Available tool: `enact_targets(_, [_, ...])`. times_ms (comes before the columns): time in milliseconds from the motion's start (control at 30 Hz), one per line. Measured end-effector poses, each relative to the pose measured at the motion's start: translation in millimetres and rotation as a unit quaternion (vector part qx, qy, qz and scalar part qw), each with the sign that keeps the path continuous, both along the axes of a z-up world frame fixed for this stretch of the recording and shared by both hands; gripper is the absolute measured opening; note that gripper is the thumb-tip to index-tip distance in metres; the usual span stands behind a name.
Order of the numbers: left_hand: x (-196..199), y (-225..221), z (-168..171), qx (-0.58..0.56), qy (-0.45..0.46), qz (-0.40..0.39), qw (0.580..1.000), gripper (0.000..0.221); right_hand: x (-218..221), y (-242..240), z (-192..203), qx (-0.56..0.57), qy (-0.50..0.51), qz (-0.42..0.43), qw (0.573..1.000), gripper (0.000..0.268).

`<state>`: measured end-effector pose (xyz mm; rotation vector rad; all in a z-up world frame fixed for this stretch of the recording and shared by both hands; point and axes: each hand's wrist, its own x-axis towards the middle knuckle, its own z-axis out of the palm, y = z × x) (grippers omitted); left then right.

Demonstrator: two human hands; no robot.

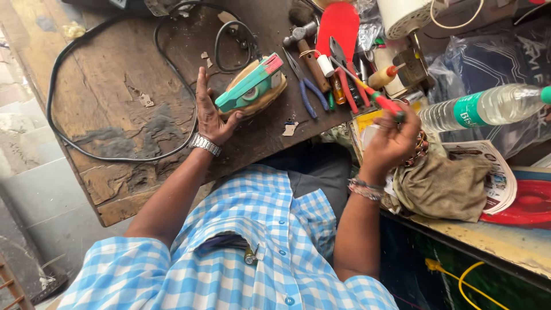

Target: The person disassembles an electric iron, removes internal components, and uses pliers and a screwdriver to adjust parts inside the iron's base. The person then reassembles the iron and places it on the workbench.

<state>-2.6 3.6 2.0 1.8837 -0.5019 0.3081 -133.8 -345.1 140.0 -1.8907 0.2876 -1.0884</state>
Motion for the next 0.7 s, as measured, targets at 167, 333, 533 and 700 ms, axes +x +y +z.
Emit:
enact_targets(167, [-17.5,0.9,6.9,-0.027,0.014,0.016,0.999,0.114,-19.2,34.6,57.4,0.031,-0.053,0.039,0.997,0.026])
enact_targets(333, [-22.2,-8.3,53.7,-0.169,0.025,0.151,0.974,0.089,-16.7,61.1,84.3,0.043,-0.011,0.106,0.993,0.030])
enact_targets(533, [21.0,-0.7,142.1,-0.021,0.140,0.028,0.990,0.015,6.9,111.2,104.8,-0.082,0.027,0.174,0.981,0.049])
enact_targets(700, [42.1,-19.5,171.5,0.148,-0.063,-0.169,0.973,0.018,51.9,129.9,95.1,-0.180,0.024,0.263,0.947,0.040])
